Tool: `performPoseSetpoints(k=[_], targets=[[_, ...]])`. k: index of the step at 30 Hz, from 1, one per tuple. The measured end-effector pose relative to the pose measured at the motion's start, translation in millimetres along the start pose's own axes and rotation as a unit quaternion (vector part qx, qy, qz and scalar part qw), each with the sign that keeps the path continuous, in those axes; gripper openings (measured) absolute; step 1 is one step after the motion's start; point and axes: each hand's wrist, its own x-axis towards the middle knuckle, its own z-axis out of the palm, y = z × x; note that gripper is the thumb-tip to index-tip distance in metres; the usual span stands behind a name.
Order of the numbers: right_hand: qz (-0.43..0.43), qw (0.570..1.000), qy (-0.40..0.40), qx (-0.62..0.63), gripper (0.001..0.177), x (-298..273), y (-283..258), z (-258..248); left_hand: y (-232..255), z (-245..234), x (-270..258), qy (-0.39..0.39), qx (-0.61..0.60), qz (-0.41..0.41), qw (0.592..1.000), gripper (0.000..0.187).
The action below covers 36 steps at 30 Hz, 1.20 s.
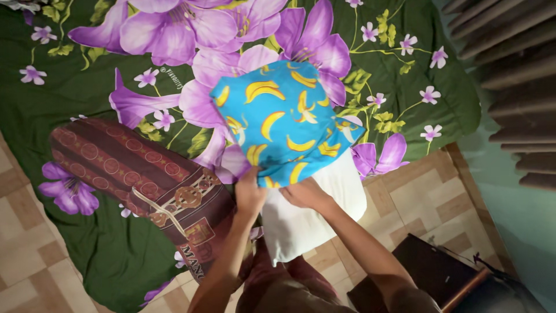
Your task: The person places a blue pillowcase with a banana pattern over a white pillow on a bed. They repeatedly adjust and pull the fabric to fit the pillow, smoothing the surface and tucking the edges.
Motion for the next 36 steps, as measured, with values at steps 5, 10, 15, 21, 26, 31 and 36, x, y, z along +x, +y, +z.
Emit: performPoseSetpoints(k=[5, 10, 15, 21, 26, 31, 36], targets=[[0.072, 0.982, 0.154, 0.08, 0.021, -60.2, 67.2, 4.6, 3.3, -8.9, -1.5, -0.01, 0.025, 0.027, 0.999, 0.036], [0.265, 0.92, 0.288, 0.026, 0.03, -106.6, 145.3, -12.0, 28.3, -9.4, 5.0, -0.047, 0.078, 0.112, 0.99, 0.076], [0.384, 0.862, 0.207, 0.26, 0.079, -125.3, 194.0, -5.7, 56.0, 15.1, 8.2, -0.118, 0.166, 0.154, 0.967, 0.084], [0.35, 0.9, 0.176, 0.193, 0.079, -96.2, 162.3, -16.1, 89.6, 27.6, 23.4, -0.217, 0.168, 0.104, 0.956, 0.11], [0.347, 0.862, 0.147, 0.338, 0.056, -47.0, 116.4, -5.2, 83.0, 53.4, 28.9, -0.083, 0.21, 0.15, 0.962, 0.097], [0.313, 0.927, 0.08, 0.193, 0.044, -15.3, 65.9, -15.8, 56.7, 70.9, 59.3, 0.005, 0.286, 0.129, 0.95, 0.075], [0.278, 0.949, 0.076, 0.128, 0.049, -1.1, 31.6, -18.4, 43.5, 62.7, 86.0, 0.062, 0.213, 0.202, 0.954, 0.05]])
